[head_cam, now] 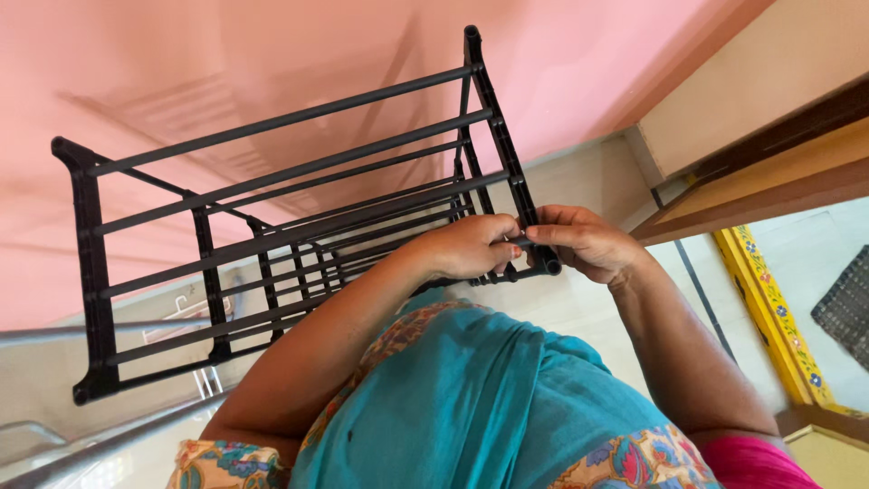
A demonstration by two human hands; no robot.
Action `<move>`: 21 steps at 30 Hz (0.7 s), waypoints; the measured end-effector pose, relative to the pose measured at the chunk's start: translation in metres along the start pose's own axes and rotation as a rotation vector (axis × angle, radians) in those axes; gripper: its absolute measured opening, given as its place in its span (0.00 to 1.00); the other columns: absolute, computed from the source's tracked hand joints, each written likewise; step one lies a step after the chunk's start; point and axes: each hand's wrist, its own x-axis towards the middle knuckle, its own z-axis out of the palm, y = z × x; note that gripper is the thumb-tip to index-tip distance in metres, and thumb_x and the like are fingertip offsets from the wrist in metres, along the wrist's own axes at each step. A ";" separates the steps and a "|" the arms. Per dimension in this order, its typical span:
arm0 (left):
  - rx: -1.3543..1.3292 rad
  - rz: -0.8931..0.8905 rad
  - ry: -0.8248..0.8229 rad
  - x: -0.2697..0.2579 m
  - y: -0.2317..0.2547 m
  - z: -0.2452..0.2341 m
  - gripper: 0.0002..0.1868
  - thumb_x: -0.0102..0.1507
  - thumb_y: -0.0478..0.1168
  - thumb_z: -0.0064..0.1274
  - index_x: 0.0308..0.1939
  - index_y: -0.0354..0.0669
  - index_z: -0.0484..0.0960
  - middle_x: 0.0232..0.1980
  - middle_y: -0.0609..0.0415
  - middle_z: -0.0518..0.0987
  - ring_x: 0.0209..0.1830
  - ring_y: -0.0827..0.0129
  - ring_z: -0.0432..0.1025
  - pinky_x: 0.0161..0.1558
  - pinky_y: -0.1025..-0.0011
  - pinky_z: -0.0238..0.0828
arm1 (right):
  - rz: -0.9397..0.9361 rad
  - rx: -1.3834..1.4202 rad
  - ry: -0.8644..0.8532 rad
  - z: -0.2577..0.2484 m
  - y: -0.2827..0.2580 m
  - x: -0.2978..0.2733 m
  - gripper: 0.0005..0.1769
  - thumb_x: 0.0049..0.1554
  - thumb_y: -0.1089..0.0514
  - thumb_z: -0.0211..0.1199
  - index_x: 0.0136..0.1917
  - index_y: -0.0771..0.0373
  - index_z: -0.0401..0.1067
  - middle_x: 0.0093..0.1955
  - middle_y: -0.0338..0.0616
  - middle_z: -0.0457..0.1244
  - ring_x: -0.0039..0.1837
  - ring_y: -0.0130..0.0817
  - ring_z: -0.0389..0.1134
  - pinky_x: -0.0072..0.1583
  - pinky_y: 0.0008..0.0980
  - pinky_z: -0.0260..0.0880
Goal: The person assembles a black plastic drying rack by hand, inserting vertical and horizontal bars into slots and snapping them into place. The person adjusts the frame and secures the bars to form a stable structure.
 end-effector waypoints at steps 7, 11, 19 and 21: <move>0.082 0.024 -0.031 0.013 -0.019 0.012 0.16 0.66 0.45 0.52 0.50 0.36 0.79 0.32 0.52 0.82 0.33 0.68 0.77 0.37 0.66 0.73 | 0.004 -0.024 0.007 0.004 0.003 0.005 0.18 0.57 0.59 0.64 0.60 0.68 0.73 0.51 0.48 0.70 0.52 0.36 0.72 0.54 0.36 0.74; 0.056 0.010 -0.020 0.016 -0.014 0.007 0.16 0.66 0.47 0.50 0.49 0.39 0.81 0.32 0.49 0.82 0.33 0.65 0.78 0.37 0.63 0.73 | 0.001 0.080 0.111 0.007 -0.005 -0.005 0.19 0.63 0.53 0.54 0.60 0.69 0.72 0.54 0.52 0.70 0.53 0.40 0.73 0.55 0.42 0.75; 0.185 0.048 -0.054 0.018 -0.010 0.011 0.16 0.66 0.47 0.47 0.43 0.40 0.84 0.33 0.44 0.82 0.35 0.57 0.79 0.40 0.58 0.72 | -0.063 0.064 0.227 0.019 0.007 -0.019 0.22 0.67 0.54 0.50 0.65 0.72 0.71 0.55 0.51 0.70 0.54 0.38 0.71 0.56 0.38 0.71; 0.202 -0.014 -0.063 0.018 -0.007 0.011 0.17 0.67 0.48 0.47 0.42 0.38 0.84 0.33 0.44 0.82 0.36 0.56 0.79 0.40 0.57 0.73 | -0.081 0.075 0.253 0.021 0.010 -0.018 0.22 0.68 0.55 0.50 0.66 0.73 0.71 0.56 0.50 0.70 0.54 0.36 0.71 0.57 0.35 0.71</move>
